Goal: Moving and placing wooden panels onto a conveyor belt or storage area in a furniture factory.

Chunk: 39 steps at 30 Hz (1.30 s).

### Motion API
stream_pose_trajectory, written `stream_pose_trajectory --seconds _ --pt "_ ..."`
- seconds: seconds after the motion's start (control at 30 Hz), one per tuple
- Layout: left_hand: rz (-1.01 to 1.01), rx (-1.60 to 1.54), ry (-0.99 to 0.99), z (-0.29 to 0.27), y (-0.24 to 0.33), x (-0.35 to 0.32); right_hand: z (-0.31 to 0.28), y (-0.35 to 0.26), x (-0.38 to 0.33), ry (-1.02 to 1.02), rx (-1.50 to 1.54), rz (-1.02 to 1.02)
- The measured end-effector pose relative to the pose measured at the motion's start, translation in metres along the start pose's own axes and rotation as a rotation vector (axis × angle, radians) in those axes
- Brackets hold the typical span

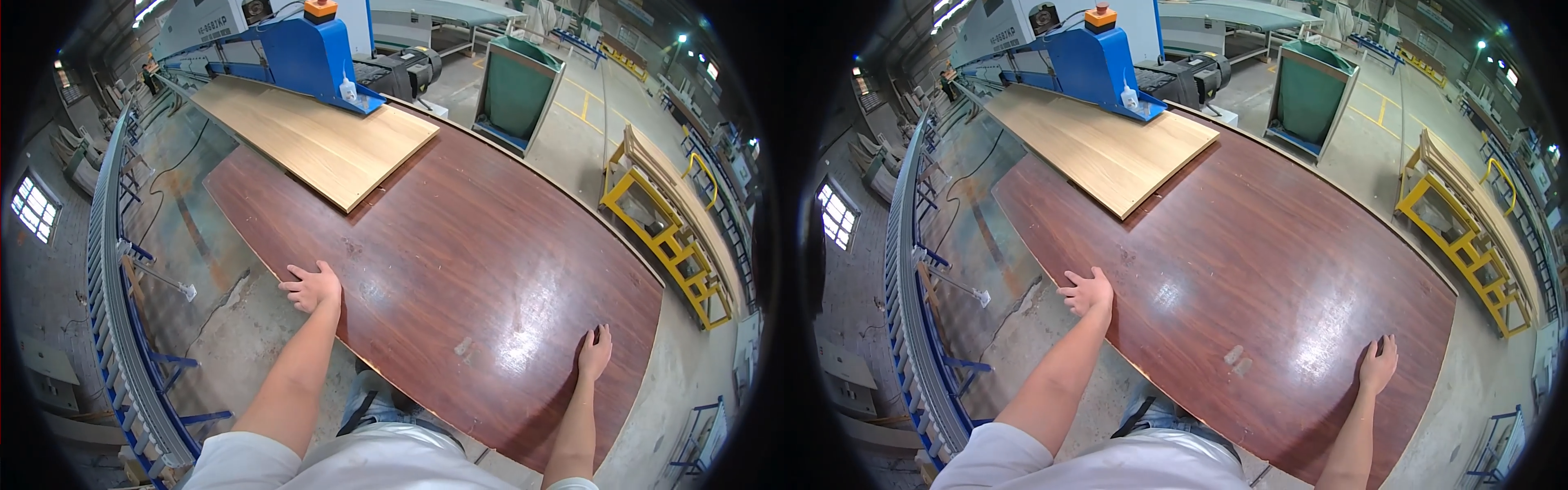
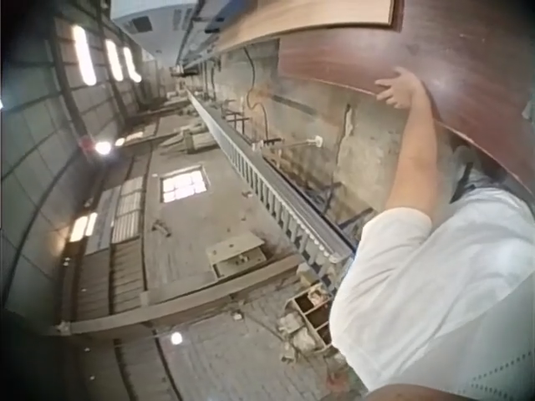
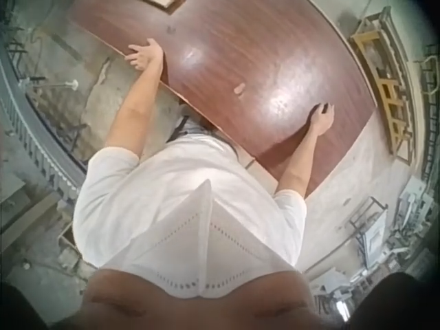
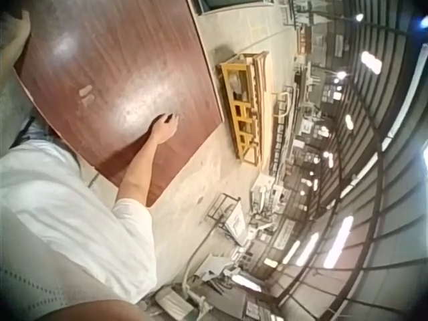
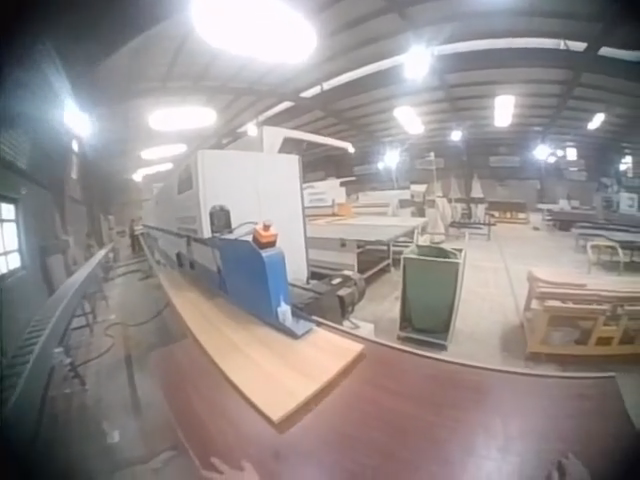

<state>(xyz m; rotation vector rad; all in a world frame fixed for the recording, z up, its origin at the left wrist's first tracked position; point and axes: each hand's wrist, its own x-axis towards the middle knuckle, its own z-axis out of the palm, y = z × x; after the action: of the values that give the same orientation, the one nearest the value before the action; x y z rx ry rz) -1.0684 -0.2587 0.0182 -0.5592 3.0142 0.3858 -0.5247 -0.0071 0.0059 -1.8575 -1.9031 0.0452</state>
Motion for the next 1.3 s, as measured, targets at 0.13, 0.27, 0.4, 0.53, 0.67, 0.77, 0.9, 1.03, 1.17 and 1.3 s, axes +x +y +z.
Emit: stream_pose_trajectory --seconds 0.13,0.27,0.4,0.53,0.67,0.77,0.9,1.03,1.17,1.3 --pt "0.003 0.003 -0.003 -0.001 -0.002 -0.001 0.002 0.000 -0.001 0.001 0.019 -0.004" --pt "-0.002 0.029 0.002 0.001 0.001 0.000 0.004 0.001 -0.005 0.031 0.033 0.045" --pt "-0.020 0.054 0.003 -0.002 0.001 0.002 0.020 -0.093 -0.039 0.022 0.187 0.099" --pt "-0.023 0.034 -0.025 -0.002 0.002 0.005 0.047 -0.235 -0.102 -0.188 0.461 -0.346" --pt "-0.003 0.013 -0.048 0.003 0.008 0.002 0.087 -0.329 -0.124 -0.262 0.608 -0.505" --pt "-0.010 0.024 -0.055 -0.002 0.008 0.002 0.100 -0.370 -0.130 -0.222 0.558 -0.491" --pt "-0.050 0.042 -0.010 -0.005 0.006 0.006 0.093 -0.384 -0.131 -0.280 0.597 -0.435" --pt "-0.043 0.010 0.002 -0.002 0.007 0.004 0.083 -0.367 -0.125 -0.501 0.944 -0.043" --pt "-0.029 0.003 -0.018 0.001 0.005 0.007 0.076 -0.342 -0.115 -0.577 0.868 0.099" --pt "-0.040 0.001 -0.024 -0.002 0.006 0.006 0.056 -0.339 -0.112 -0.557 0.796 0.171"
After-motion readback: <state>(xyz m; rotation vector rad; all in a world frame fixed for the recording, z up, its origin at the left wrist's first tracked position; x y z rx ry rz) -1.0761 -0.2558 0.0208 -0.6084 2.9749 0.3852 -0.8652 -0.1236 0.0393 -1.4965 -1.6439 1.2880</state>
